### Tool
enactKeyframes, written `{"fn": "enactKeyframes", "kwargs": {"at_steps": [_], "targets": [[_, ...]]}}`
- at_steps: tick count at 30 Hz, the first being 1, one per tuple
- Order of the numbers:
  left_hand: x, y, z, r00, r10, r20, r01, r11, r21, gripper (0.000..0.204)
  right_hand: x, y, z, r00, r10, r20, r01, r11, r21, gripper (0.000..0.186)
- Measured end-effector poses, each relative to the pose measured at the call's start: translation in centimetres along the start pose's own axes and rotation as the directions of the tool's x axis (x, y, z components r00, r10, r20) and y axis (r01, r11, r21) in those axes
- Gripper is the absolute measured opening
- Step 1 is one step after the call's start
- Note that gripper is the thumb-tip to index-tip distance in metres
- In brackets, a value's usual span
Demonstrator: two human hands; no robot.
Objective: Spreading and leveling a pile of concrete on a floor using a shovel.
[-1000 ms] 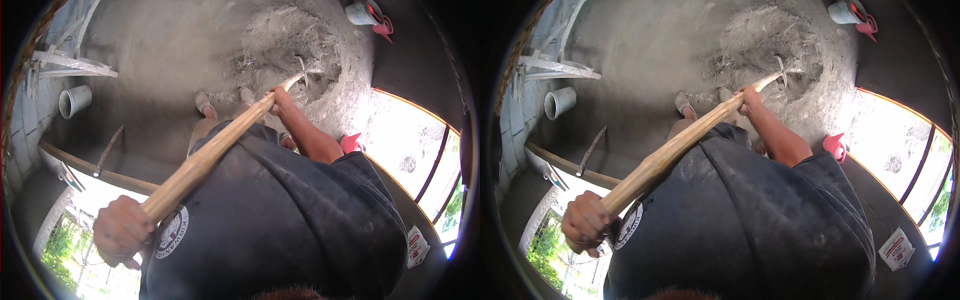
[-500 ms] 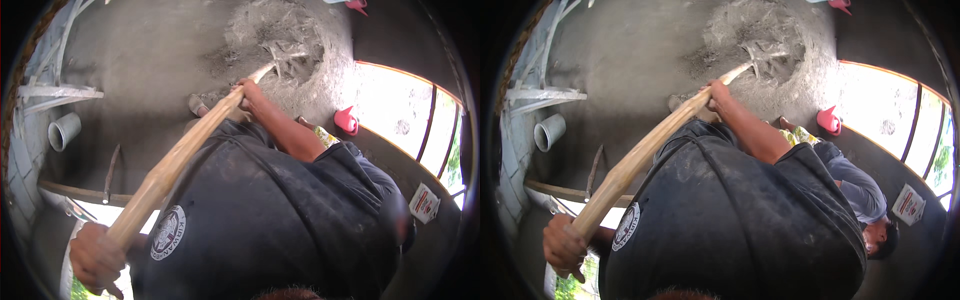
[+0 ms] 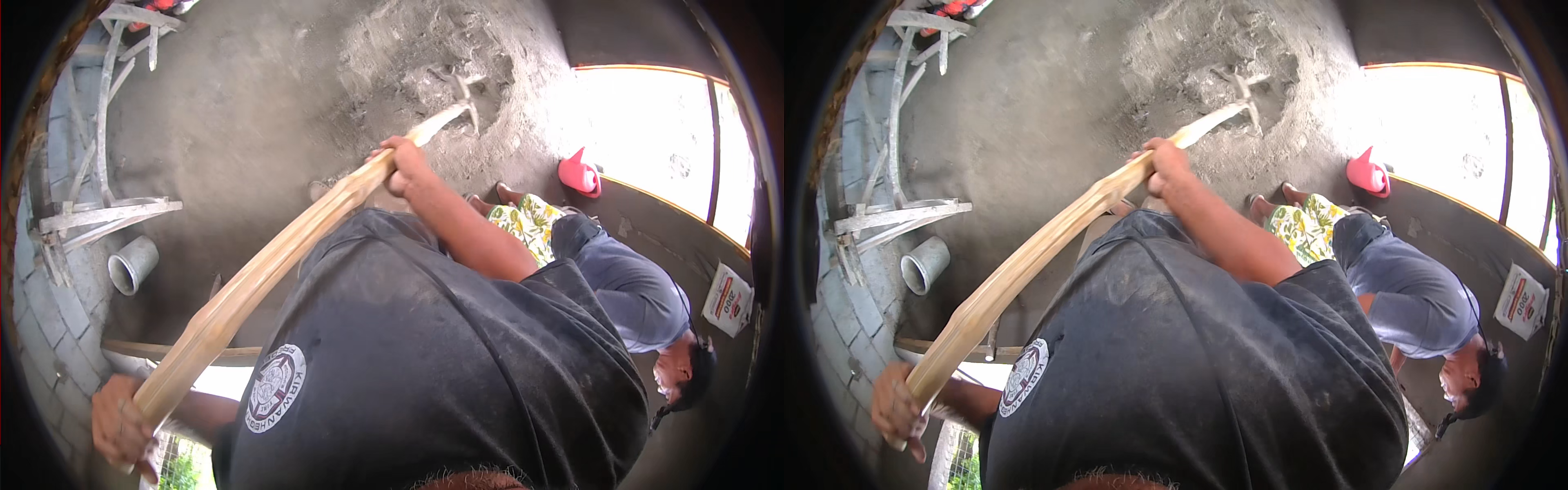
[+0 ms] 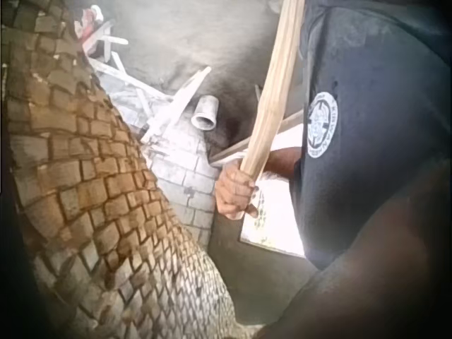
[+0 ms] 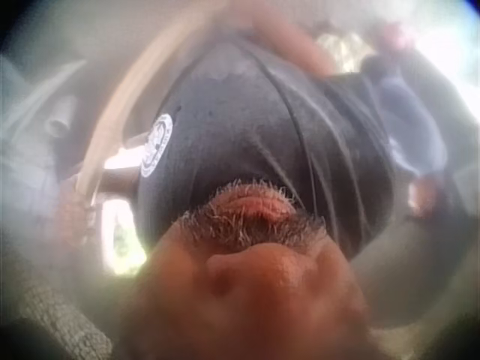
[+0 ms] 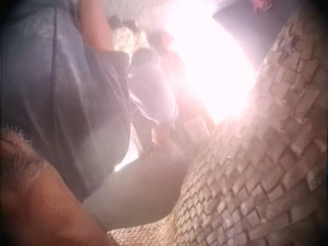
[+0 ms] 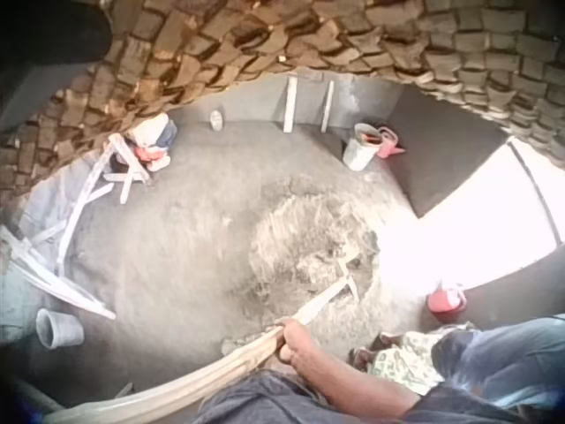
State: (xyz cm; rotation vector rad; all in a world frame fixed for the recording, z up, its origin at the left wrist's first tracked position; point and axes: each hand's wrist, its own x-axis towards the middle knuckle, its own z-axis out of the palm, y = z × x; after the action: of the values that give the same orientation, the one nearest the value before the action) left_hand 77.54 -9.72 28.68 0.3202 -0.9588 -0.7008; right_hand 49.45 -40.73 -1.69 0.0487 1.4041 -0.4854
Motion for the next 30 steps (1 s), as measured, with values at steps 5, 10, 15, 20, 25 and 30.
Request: {"fn": "enactKeyframes", "kwargs": {"at_steps": [5,10,15,20,25,30], "targets": [[-4.0,-11.0,0.3,0.971,-0.239,0.002,0.228,0.927,0.299,0.040,10.3,-8.8,-7.2,0.989,-0.085,-0.117,0.063,0.981,-0.184,0.016],[-6.2,-12.3,4.3,0.942,-0.274,-0.196,0.328,0.876,0.353,0.041,13.1,-7.8,-7.4,0.974,-0.110,-0.200,0.052,0.960,-0.275,0.018],[-3.4,-5.2,6.5,0.954,-0.127,-0.273,0.196,0.949,0.246,0.036,6.0,-2.2,-4.1,0.995,-0.056,-0.083,0.038,0.978,-0.204,0.026],[-1.2,-0.2,8.1,0.994,0.056,-0.089,-0.037,0.979,0.202,0.022,0.0,0.7,-2.3,0.999,0.036,-0.014,-0.037,0.989,-0.144,0.030],[2.0,-1.9,10.6,0.977,0.049,0.210,-0.113,0.946,0.303,0.015,-3.6,0.2,-1.6,0.968,0.209,0.137,-0.189,0.971,-0.144,0.019],[1.3,-1.7,9.8,0.999,0.016,0.038,-0.017,0.999,0.035,0.022,-4.7,-3.5,-1.2,0.990,0.097,0.098,-0.086,0.990,-0.109,0.015]]}}
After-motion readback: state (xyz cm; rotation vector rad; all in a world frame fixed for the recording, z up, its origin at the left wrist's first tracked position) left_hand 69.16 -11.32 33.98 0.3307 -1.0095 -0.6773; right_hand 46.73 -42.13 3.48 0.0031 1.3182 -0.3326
